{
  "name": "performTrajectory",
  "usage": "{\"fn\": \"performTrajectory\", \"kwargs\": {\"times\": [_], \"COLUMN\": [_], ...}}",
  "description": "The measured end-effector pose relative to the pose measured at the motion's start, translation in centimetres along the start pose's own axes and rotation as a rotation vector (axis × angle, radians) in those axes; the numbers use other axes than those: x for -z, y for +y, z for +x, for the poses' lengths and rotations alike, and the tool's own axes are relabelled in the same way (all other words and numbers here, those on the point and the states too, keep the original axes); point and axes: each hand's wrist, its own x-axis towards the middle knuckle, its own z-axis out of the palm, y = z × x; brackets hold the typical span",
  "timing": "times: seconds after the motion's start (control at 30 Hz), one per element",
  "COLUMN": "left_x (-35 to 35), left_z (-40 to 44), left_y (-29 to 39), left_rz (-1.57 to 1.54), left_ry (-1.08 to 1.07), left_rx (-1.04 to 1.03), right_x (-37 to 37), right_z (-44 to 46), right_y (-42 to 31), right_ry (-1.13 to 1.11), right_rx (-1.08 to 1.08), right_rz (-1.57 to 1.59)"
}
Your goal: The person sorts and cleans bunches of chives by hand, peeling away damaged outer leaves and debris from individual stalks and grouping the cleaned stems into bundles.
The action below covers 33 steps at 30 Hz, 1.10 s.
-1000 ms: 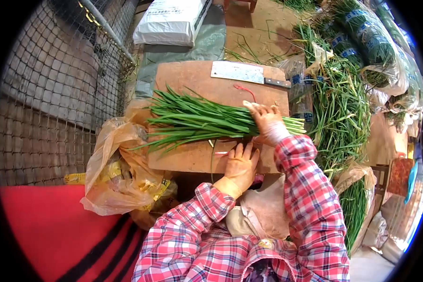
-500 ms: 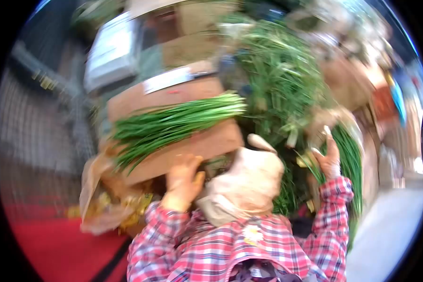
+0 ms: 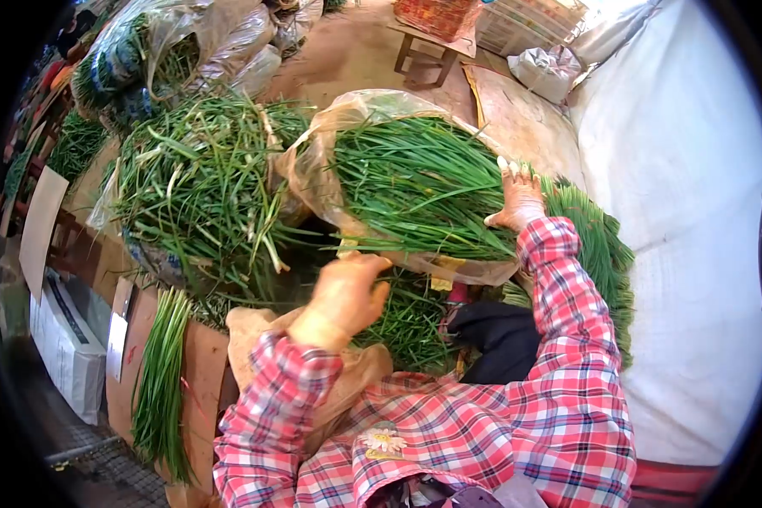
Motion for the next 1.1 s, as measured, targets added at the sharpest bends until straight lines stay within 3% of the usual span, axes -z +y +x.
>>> {"fn": "performTrajectory", "kwargs": {"times": [0.07, 0.13, 0.23, 0.33, 0.43, 0.63, 0.73, 0.8, 0.9, 0.93, 1.0, 1.07, 1.1], "left_x": [-3.9, -6.5, -8.5, -9.9, -10.3, -10.7, -10.8, -11.0, -10.8, -11.3, -11.5, -11.5, -11.9], "left_z": [1.4, 1.5, 1.1, 0.4, 0.7, 1.1, 0.8, 0.8, 1.0, 0.9, 1.0, 1.6, 1.7], "left_y": [0.0, 0.3, -0.6, -2.9, -4.5, -4.7, -4.7, -4.9, -4.4, -4.6, -4.2, -3.1, -2.9], "left_rz": [-0.060, -0.148, -0.245, -0.375, -0.370, -0.431, -0.411, -0.399, -0.435, -0.552, -0.671, -1.093, -1.159], "left_ry": [-0.065, -0.132, -0.276, -0.320, -0.340, -0.368, -0.363, -0.375, -0.396, -0.409, -0.422, -0.424, -0.448], "left_rx": [-0.019, 0.002, 0.105, 0.273, 0.388, 0.403, 0.395, 0.419, 0.437, 0.482, 0.519, 0.593, 0.610], "right_x": [-0.6, -2.0, -6.5, -6.5, -8.2, -5.1, 0.8, 1.3, 5.7, 6.1, 6.3, 6.0, 3.7], "right_z": [2.1, 3.3, 6.1, 7.2, 7.6, 6.7, 6.4, 8.6, 7.2, 6.2, 3.3, -2.1, -3.5], "right_y": [0.6, 1.8, 5.1, 5.7, 6.9, 5.7, 4.9, 7.5, 10.9, 11.2, 11.6, 8.6, 7.9], "right_ry": [-0.191, -0.219, -0.334, -0.373, -0.365, -0.397, -0.369, -0.234, -0.088, -0.081, -0.466, -0.419, -0.439], "right_rx": [-0.010, -0.006, 0.006, 0.072, 0.203, 0.132, 0.014, 0.056, 0.134, 0.131, -0.019, -0.263, -0.238], "right_rz": [-0.114, -0.108, 0.312, 0.343, 0.407, 0.371, 0.222, 0.260, 0.753, 0.748, 1.417, 1.502, 1.472]}}
